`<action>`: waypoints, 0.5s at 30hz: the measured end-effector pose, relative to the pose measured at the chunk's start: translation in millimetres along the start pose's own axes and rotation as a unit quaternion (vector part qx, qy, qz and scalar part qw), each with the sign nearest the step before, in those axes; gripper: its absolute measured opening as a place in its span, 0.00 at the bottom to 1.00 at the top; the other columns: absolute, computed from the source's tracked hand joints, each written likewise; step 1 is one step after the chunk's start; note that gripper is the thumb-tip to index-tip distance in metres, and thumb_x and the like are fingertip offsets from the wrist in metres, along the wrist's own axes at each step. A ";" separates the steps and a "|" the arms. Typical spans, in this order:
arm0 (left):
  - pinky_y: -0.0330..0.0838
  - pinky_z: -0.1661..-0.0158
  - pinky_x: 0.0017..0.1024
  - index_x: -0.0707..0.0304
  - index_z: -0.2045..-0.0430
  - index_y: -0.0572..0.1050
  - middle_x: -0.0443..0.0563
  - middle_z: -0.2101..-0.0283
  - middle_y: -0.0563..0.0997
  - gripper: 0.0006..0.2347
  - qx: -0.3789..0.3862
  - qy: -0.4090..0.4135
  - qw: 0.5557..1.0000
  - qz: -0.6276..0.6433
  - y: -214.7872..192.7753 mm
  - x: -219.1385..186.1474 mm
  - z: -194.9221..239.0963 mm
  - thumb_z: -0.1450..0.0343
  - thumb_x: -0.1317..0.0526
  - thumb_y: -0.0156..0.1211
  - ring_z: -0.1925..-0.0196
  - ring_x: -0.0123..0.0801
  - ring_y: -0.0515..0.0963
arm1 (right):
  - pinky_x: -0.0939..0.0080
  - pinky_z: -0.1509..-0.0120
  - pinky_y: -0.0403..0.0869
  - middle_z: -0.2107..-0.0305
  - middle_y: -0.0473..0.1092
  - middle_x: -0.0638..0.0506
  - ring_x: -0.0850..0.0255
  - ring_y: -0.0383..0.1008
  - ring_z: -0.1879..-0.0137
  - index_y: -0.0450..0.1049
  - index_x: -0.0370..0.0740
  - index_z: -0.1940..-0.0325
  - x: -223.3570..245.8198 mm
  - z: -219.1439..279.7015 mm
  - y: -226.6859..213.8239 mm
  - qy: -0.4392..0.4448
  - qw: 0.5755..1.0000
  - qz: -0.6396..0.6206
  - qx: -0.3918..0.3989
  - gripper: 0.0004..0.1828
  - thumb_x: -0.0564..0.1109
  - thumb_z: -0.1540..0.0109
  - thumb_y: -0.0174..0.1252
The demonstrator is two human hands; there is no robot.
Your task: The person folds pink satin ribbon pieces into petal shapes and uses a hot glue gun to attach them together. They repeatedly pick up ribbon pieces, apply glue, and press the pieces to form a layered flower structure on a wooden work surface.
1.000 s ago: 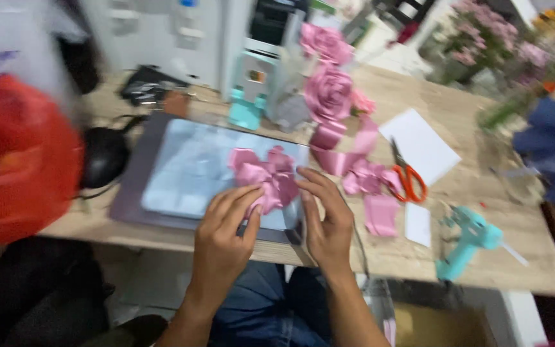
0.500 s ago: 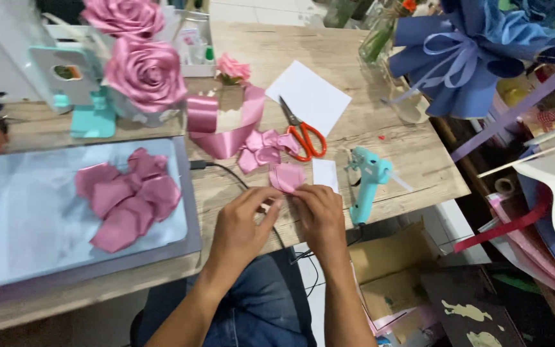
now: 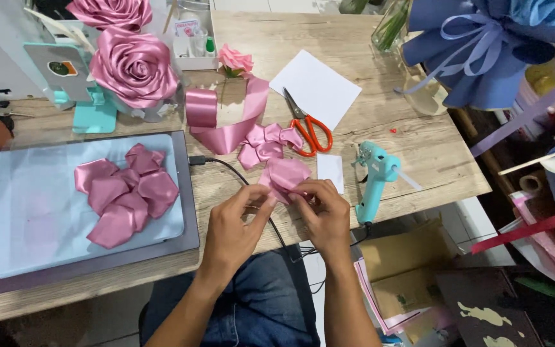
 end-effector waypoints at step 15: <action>0.83 0.68 0.28 0.63 0.66 0.81 0.56 0.72 0.86 0.03 0.039 -0.003 0.999 -0.003 2.0 -1.7 0.7 0.29 0.64 0.66 0.69 0.40 0.88 | 0.57 0.46 0.73 0.66 0.76 0.43 0.60 0.72 0.55 0.79 0.32 0.61 -42.6 10.1 -10.8 0.125 0.974 -0.190 -0.025 0.03 0.32 0.38 0.63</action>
Point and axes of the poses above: each hand's wrist, its own z-axis away from the middle knuckle, its own y-axis out of the palm, x = y × z, the point moved 6 cm from there along -z, towards the middle knuckle
